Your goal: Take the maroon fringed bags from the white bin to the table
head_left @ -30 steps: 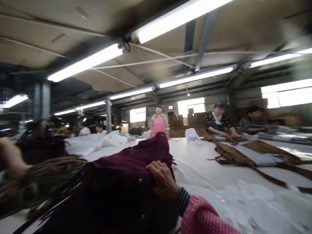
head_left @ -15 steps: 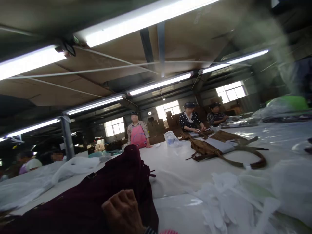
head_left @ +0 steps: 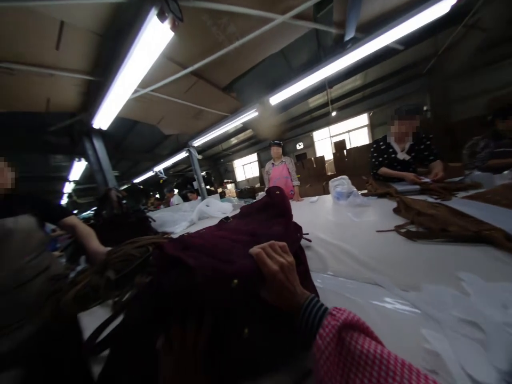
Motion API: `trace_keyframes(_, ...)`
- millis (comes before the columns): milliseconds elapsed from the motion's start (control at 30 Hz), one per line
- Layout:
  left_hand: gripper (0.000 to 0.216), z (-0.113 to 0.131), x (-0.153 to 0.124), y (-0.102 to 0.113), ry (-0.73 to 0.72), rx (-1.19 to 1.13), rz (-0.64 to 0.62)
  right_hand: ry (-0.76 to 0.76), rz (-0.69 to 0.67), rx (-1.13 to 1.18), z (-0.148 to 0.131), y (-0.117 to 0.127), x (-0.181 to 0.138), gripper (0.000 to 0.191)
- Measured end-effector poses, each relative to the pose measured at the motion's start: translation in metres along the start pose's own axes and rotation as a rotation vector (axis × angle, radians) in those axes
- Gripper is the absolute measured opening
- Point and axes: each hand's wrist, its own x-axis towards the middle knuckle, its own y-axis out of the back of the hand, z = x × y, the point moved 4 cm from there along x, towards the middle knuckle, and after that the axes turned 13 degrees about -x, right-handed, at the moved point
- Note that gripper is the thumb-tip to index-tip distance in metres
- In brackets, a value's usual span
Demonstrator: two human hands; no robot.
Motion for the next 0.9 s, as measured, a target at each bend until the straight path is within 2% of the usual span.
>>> trace_keyframes(100, 0.057, -0.005, 0.007, -0.034, 0.012, 0.148, -0.036, -0.016, -0.014, -0.001, 0.028, -0.008, 0.005, 0.046)
trace_keyframes(167, 0.057, -0.001, 0.023, -0.055, -0.023, 0.288, -0.047, -0.035, -0.03, -0.02, 0.05, -0.018, 0.009, 0.046)
trace_keyframes(233, 0.063, 0.004, 0.041, -0.067, -0.03, 0.334, -0.039, -0.059, -0.042, -0.048, 0.07, -0.028, 0.012, 0.045)
trace_keyframes(367, 0.074, 0.011, 0.055, -0.07, 0.0, 0.22, -0.044, -0.077, -0.05, -0.098, 0.091, -0.044, 0.009, 0.04)
trace_keyframes(600, 0.084, 0.026, 0.024, -0.063, 0.136, 0.004, -0.105, -0.032, -0.095, -0.16, 0.084, -0.034, -0.016, 0.042)
trace_keyframes(667, 0.086, 0.034, 0.016, -0.048, 0.182, -0.138, -0.125, -0.042, -0.111, -0.165, 0.084, -0.032, -0.019, 0.039)
trace_keyframes(733, 0.078, 0.044, 0.006, -0.018, 0.193, -0.327, -0.122, -0.039, -0.116, -0.161, 0.086, -0.033, -0.022, 0.035)
trace_keyframes(800, 0.058, 0.057, -0.011, 0.031, 0.135, -0.522, -0.03, -0.055, -0.104, -0.164, 0.089, -0.036, -0.025, 0.034)
trace_keyframes(833, 0.046, 0.063, -0.022, 0.06, 0.086, -0.586, 0.065, -0.075, -0.1, -0.17, 0.091, -0.038, -0.026, 0.037)
trace_keyframes(867, 0.039, 0.071, -0.035, 0.092, -0.012, -0.622, 0.181, -0.098, -0.101, -0.177, 0.092, -0.04, -0.028, 0.043)
trace_keyframes(900, 0.034, 0.077, -0.05, 0.119, -0.032, -0.599, 0.224, -0.122, -0.102, -0.185, 0.092, -0.041, -0.028, 0.051)
